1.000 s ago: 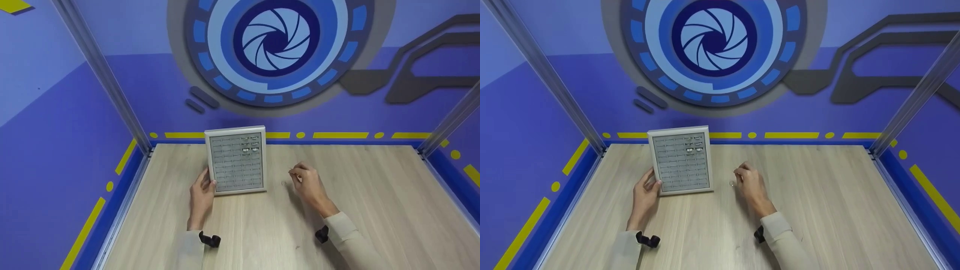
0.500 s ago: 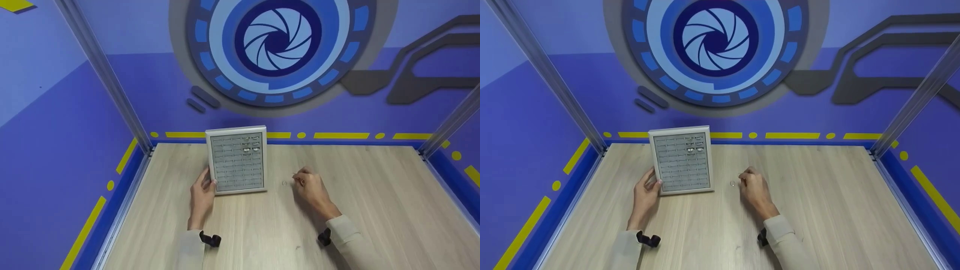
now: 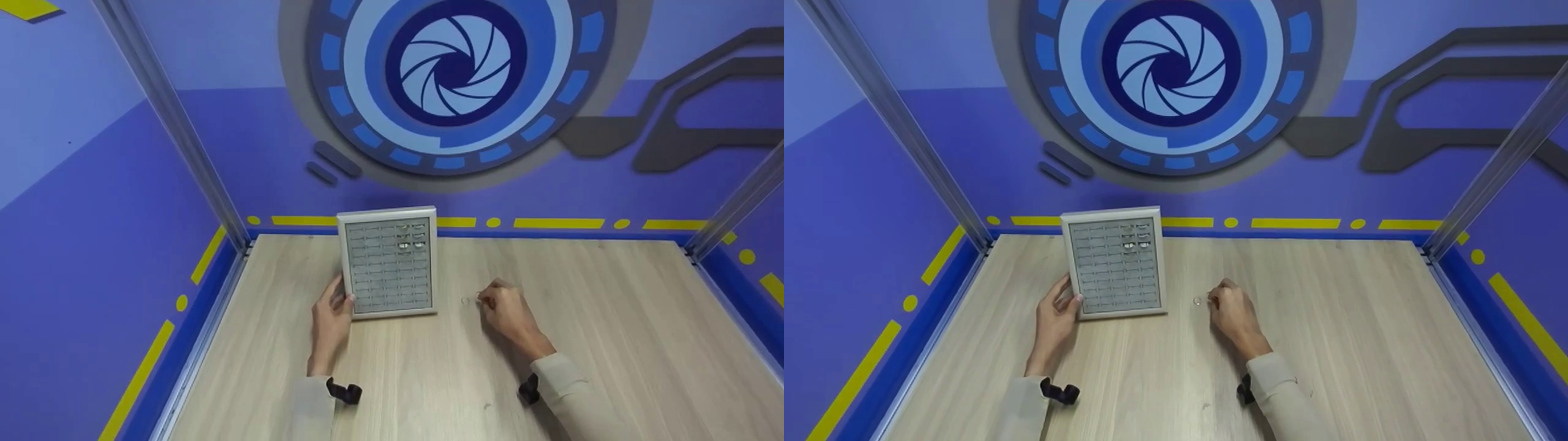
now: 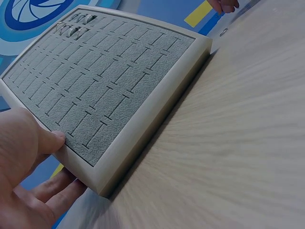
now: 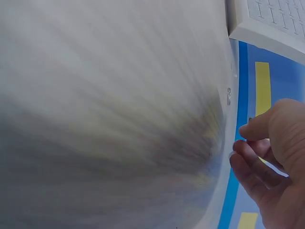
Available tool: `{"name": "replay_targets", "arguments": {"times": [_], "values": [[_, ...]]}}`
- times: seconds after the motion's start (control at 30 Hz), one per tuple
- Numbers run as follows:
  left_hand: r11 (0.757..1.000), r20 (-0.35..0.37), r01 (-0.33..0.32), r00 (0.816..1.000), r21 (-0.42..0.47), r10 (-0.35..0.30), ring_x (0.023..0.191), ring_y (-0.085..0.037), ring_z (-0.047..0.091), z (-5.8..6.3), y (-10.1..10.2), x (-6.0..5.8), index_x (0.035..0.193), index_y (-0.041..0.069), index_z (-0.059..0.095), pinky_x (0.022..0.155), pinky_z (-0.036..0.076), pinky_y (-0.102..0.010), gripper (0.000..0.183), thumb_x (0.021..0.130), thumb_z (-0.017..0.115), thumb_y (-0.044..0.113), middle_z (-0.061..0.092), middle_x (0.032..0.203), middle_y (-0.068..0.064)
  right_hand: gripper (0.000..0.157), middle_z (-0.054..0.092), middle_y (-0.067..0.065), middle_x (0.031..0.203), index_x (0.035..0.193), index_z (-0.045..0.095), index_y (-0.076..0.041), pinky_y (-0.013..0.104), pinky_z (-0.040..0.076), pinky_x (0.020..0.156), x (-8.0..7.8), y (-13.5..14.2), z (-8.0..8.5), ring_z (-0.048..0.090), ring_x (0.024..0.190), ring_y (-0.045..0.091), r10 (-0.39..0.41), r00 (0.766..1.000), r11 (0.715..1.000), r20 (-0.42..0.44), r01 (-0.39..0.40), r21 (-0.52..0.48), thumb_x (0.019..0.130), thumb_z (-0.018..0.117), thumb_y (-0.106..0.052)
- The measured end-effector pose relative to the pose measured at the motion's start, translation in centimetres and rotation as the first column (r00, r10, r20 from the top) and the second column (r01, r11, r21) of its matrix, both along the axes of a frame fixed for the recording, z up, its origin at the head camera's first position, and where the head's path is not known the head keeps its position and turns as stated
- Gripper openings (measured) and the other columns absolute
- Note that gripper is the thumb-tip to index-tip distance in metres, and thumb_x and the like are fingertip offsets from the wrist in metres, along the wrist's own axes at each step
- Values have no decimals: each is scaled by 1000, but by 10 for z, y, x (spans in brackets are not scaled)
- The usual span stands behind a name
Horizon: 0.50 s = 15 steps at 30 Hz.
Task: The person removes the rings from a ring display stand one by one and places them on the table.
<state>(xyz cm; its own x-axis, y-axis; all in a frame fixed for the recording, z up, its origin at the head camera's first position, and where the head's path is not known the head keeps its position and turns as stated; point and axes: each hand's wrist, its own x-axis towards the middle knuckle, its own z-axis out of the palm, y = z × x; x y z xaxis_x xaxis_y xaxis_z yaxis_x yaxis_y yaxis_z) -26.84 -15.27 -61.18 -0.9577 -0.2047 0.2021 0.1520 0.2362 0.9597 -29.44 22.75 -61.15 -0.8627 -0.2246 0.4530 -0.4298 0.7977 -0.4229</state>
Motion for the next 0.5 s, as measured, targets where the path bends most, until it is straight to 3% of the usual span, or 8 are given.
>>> {"name": "replay_targets", "arguments": {"times": [0.5], "values": [[1000,-18,7,1000,9,-7,140,-39,60,0,2,-1,159,3,48,118,53,-48,59,103,66,-1,55,158,-21,10,73,10,85,87,83,-1,38,65,66,-2,0,-3,71,77,22,0,999,999,48,-2,43,89,78,7]]}}
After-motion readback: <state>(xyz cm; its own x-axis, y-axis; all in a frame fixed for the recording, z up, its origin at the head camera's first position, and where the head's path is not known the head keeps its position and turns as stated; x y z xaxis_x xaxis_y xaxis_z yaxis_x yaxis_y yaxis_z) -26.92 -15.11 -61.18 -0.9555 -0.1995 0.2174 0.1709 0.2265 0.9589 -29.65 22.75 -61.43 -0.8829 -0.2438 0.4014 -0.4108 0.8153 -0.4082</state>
